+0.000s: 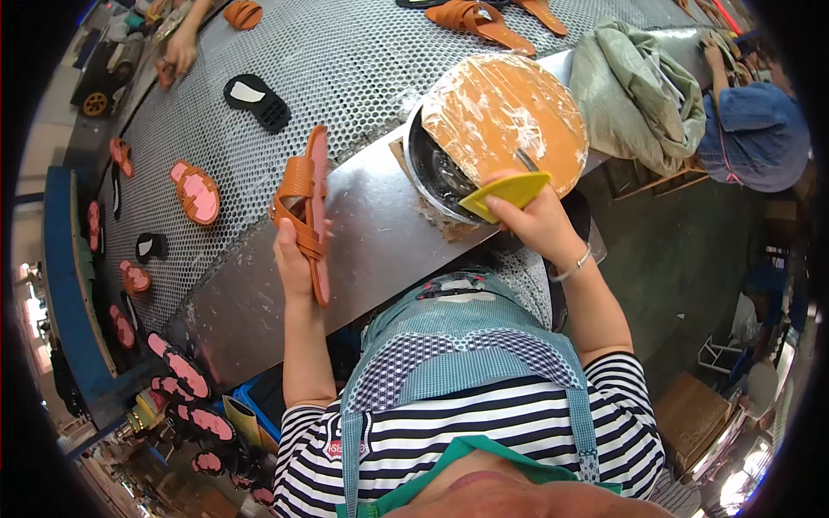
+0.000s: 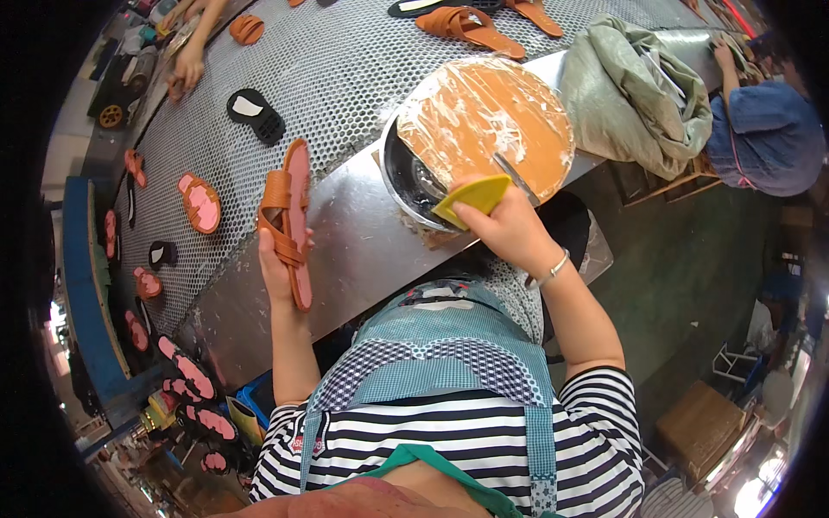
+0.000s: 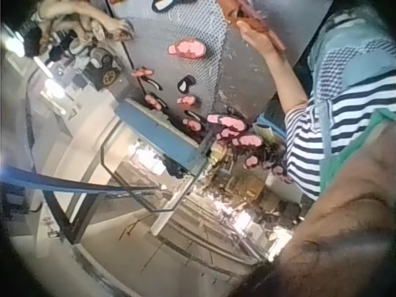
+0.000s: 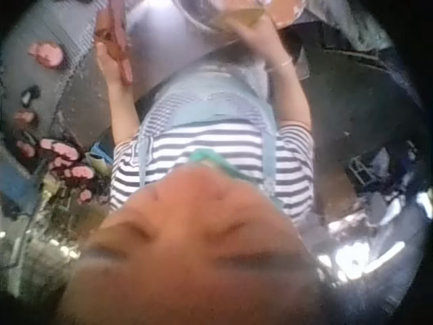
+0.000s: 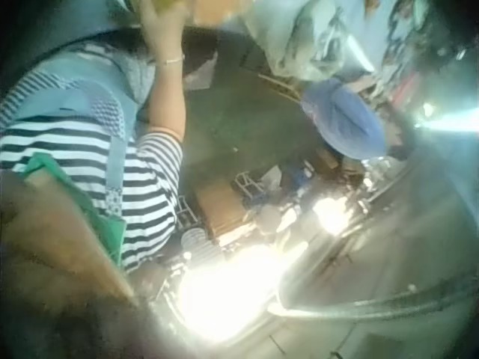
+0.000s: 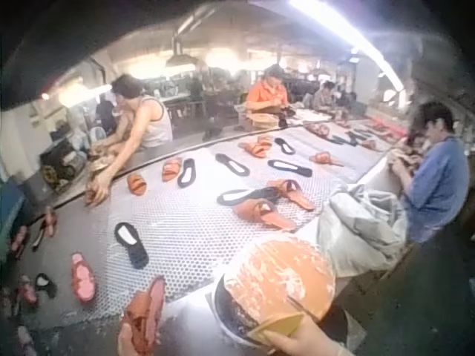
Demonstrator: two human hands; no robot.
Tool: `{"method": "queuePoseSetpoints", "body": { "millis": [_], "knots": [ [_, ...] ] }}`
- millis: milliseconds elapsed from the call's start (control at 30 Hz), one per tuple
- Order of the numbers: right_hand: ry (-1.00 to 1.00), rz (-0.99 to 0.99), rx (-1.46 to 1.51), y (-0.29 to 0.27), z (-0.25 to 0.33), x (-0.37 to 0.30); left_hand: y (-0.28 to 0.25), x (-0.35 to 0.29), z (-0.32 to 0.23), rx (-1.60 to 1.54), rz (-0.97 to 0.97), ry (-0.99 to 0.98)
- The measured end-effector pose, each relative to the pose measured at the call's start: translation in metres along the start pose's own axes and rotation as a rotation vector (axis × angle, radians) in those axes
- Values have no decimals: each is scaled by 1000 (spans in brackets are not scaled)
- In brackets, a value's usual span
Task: Applying adhesive to shoe parts using a spreader tool on an assembly line.
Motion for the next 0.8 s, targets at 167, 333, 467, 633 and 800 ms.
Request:
{"method": "queuePoseSetpoints", "body": {
  "millis": [167,333,467,633,800],
  "knots": [
    [148,-3,180,-1,-5,-8,64,-6,3,-625,144,-421],
    [-100,-140,431,11,24,-6,101,-23,8,-665,234,-610],
    [-358,-218,399,16,42,6,115,-34,11,-614,329,-636],
    [-471,-154,209,16,34,15,122,-39,19,-535,354,-653],
    [-595,3,67,20,39,5,119,-34,30,-455,289,-588]
  ]
}}
Point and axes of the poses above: each hand's wrist, its own x-axis towards the middle knuckle, its own y-axis out of the palm, z = x × y, the point moved 3 cm from there along x, towards the middle knuckle, and after that the axes turned 4 degrees about -z, right-handed, at the moved point
